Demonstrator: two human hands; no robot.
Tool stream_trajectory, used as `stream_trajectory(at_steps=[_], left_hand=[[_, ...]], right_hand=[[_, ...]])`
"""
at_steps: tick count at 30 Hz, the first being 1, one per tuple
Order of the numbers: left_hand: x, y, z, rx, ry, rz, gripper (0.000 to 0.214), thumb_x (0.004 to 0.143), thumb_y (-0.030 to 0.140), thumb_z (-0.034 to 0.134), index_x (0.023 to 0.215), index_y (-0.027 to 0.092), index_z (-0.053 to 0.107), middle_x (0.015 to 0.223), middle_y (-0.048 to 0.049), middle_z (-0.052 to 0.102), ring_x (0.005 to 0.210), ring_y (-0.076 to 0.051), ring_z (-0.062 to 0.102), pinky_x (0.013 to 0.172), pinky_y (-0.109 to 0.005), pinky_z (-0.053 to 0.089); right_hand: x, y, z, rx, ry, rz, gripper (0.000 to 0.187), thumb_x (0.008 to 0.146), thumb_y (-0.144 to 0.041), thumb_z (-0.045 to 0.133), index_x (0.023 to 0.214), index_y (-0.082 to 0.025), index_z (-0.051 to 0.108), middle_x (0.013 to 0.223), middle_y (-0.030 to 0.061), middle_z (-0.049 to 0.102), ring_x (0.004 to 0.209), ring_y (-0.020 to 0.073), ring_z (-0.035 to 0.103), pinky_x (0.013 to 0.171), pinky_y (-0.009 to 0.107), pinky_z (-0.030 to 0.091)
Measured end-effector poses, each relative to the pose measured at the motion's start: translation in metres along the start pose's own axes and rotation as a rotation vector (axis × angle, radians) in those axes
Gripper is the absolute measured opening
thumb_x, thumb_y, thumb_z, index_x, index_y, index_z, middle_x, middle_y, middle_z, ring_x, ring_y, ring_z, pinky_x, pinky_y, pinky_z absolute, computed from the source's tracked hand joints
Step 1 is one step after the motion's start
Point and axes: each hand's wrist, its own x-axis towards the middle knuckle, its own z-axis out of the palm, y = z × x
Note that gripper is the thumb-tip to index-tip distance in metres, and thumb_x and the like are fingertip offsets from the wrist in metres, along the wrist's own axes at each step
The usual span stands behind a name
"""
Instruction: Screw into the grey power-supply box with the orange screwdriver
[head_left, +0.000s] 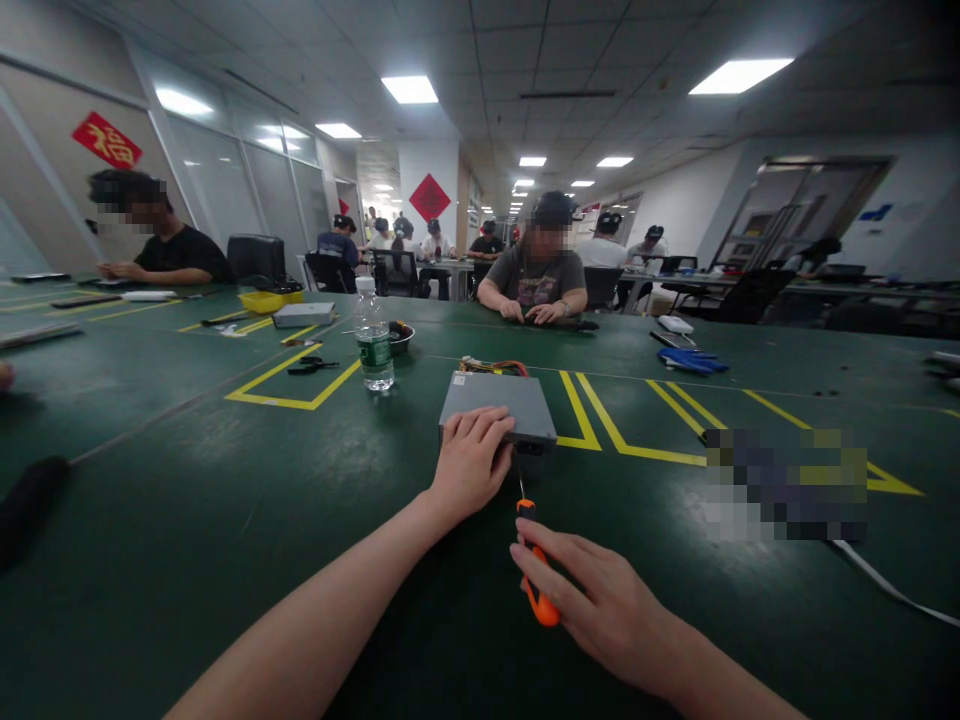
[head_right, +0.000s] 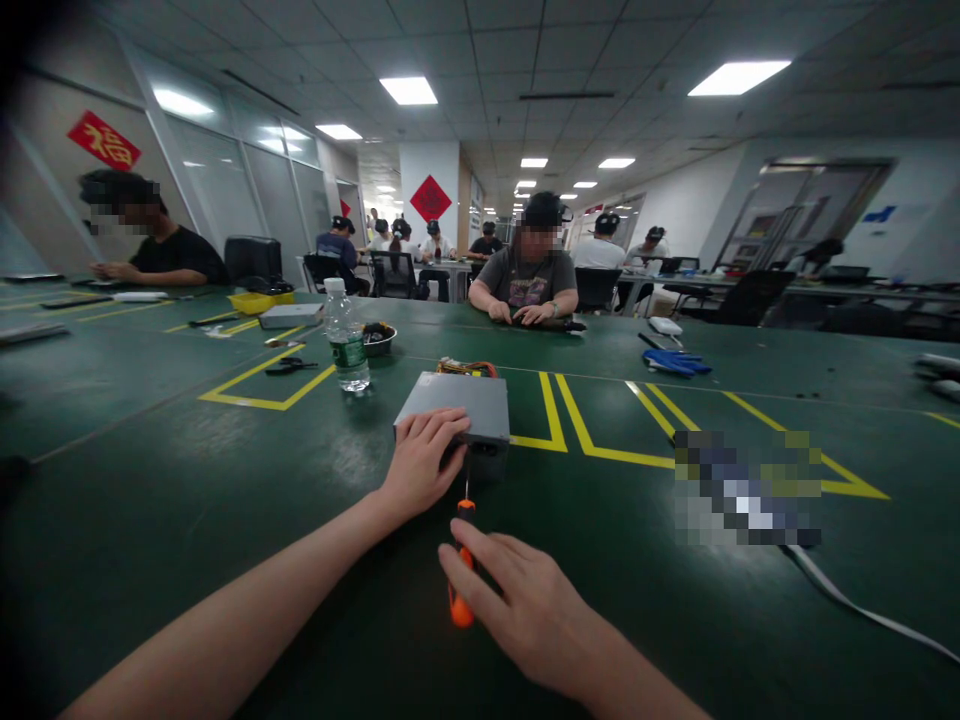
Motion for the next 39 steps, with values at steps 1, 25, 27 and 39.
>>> stream_trajectory(at_steps=[1,25,27,39], left_hand=[[0.0,0.0,0.0,0.001,0.001,-0.001,0.026,0.086,0.024,0.049,0.111,0.025,0.054,0.123,-0.0017,0.056,0.116,-0.019,0.046,0.097,-0.038,0.032],[0.0,-0.001,0.002,-0.011,-0.018,-0.006,0.026,0.086,0.024,0.048,0.112,0.024,0.052,0.125,-0.0018,0.055,0.118,-0.02,0.044,0.097,-0.039,0.03],[0.0,-0.001,0.002,-0.01,-0.016,-0.006,0.026,0.086,0.024,0.047,0.112,0.024,0.053,0.125,-0.0019,0.055,0.118,-0.02,0.045,0.097,-0.039,0.03],[0.0,-0.001,-0.001,-0.013,-0.017,-0.007,0.026,0.086,0.023,0.048,0.112,0.025,0.053,0.125,-0.0023,0.056,0.117,-0.02,0.045,0.097,-0.039,0.031]], right_hand=[[-0.001,0.001,0.001,0.003,0.007,-0.007,0.034,0.089,-0.007,0.035,0.121,-0.009,0.049,0.115,0.0192,0.06,0.102,0.021,0.061,0.08,0.031,0.054],[-0.019,0.022,-0.016,-0.108,0.128,-0.049,0.017,0.081,-0.008,0.054,0.098,-0.012,0.055,0.106,0.0175,0.064,0.083,0.0178,0.063,0.073,0.032,0.053],[-0.018,0.02,-0.016,-0.099,0.11,-0.049,0.017,0.081,-0.009,0.054,0.098,-0.013,0.055,0.106,0.0178,0.063,0.084,0.0184,0.063,0.073,0.032,0.052],[-0.02,0.018,-0.018,-0.098,-0.017,-0.101,0.025,0.089,-0.03,0.047,0.105,-0.014,0.057,0.11,0.0205,0.061,0.085,0.0217,0.063,0.072,0.036,0.051]])
